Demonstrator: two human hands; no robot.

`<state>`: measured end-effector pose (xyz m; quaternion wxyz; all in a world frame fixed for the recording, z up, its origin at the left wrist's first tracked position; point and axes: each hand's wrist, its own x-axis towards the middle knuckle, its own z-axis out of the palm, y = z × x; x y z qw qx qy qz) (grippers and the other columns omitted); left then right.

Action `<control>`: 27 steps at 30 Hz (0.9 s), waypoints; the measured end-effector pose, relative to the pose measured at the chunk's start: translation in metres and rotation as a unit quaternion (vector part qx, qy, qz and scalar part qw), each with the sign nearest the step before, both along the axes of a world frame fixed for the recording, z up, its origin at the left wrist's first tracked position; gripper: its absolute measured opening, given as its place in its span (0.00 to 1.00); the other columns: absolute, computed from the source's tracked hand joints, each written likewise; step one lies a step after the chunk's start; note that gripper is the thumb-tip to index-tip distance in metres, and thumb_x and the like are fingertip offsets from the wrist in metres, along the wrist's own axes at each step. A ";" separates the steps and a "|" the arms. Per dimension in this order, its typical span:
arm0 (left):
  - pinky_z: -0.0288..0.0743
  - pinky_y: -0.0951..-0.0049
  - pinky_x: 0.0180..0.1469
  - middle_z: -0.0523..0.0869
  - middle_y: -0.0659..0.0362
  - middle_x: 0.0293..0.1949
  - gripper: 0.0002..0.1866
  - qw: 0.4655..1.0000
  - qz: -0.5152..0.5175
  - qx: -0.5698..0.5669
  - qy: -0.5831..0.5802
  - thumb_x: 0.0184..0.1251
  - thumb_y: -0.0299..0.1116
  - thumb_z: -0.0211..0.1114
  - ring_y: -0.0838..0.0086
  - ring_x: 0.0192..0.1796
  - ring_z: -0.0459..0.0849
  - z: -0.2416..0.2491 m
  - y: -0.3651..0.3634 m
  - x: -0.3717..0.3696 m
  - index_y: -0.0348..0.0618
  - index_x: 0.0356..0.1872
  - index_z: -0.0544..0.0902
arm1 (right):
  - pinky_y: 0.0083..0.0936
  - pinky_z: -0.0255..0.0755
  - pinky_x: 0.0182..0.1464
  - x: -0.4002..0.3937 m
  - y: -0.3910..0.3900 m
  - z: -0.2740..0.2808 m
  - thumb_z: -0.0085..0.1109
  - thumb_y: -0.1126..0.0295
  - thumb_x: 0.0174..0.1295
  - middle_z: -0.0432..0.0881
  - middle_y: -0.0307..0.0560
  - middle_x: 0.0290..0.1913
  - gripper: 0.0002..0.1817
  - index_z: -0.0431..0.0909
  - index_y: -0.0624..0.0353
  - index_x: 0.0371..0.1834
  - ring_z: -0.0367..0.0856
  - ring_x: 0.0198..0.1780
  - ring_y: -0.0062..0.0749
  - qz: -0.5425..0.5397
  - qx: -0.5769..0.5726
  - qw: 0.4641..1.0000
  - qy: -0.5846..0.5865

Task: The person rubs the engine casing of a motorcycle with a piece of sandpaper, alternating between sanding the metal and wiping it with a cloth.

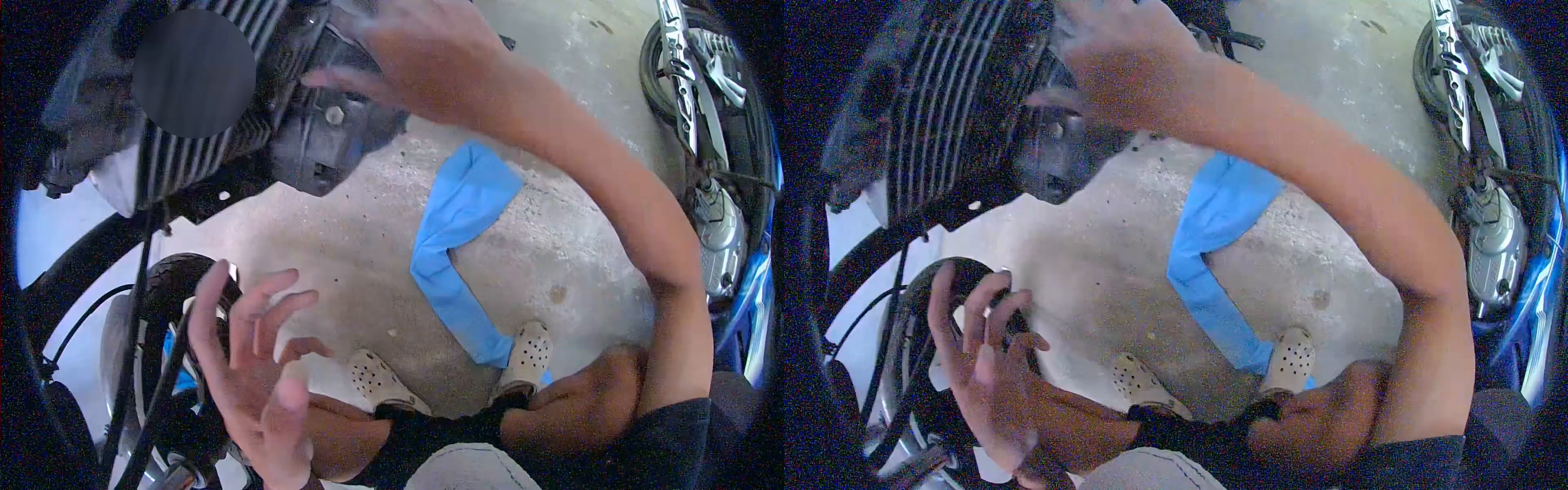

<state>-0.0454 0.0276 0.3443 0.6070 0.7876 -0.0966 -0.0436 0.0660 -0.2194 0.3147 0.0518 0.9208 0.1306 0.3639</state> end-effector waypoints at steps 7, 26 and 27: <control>0.80 0.73 0.37 0.76 0.43 0.58 0.44 0.999 -0.020 -0.036 0.001 0.63 0.43 0.65 0.62 0.53 0.81 0.005 0.007 -0.005 0.41 0.74 0.51 | 0.31 0.75 0.47 0.001 -0.001 0.001 0.60 0.42 0.58 0.71 0.63 0.51 0.38 0.78 0.78 0.40 0.73 0.49 0.48 0.044 0.019 0.999 -0.011; 0.79 0.74 0.37 0.76 0.41 0.56 0.48 0.997 0.008 -0.037 -0.065 0.58 0.44 0.67 0.60 0.52 0.81 0.016 0.005 -0.021 0.39 0.75 0.51 | 0.38 0.79 0.47 0.014 -0.013 -0.005 0.49 0.43 0.66 0.71 0.64 0.59 0.32 0.77 0.63 0.54 0.76 0.54 0.54 -0.005 -0.026 0.999 0.038; 0.79 0.74 0.37 0.77 0.41 0.56 0.48 0.997 0.003 -0.037 -0.072 0.58 0.45 0.67 0.61 0.52 0.81 0.017 0.005 -0.021 0.39 0.75 0.51 | 0.39 0.79 0.45 0.016 -0.011 -0.005 0.51 0.38 0.63 0.73 0.58 0.56 0.31 0.82 0.55 0.50 0.77 0.52 0.50 -0.012 0.016 1.000 -0.020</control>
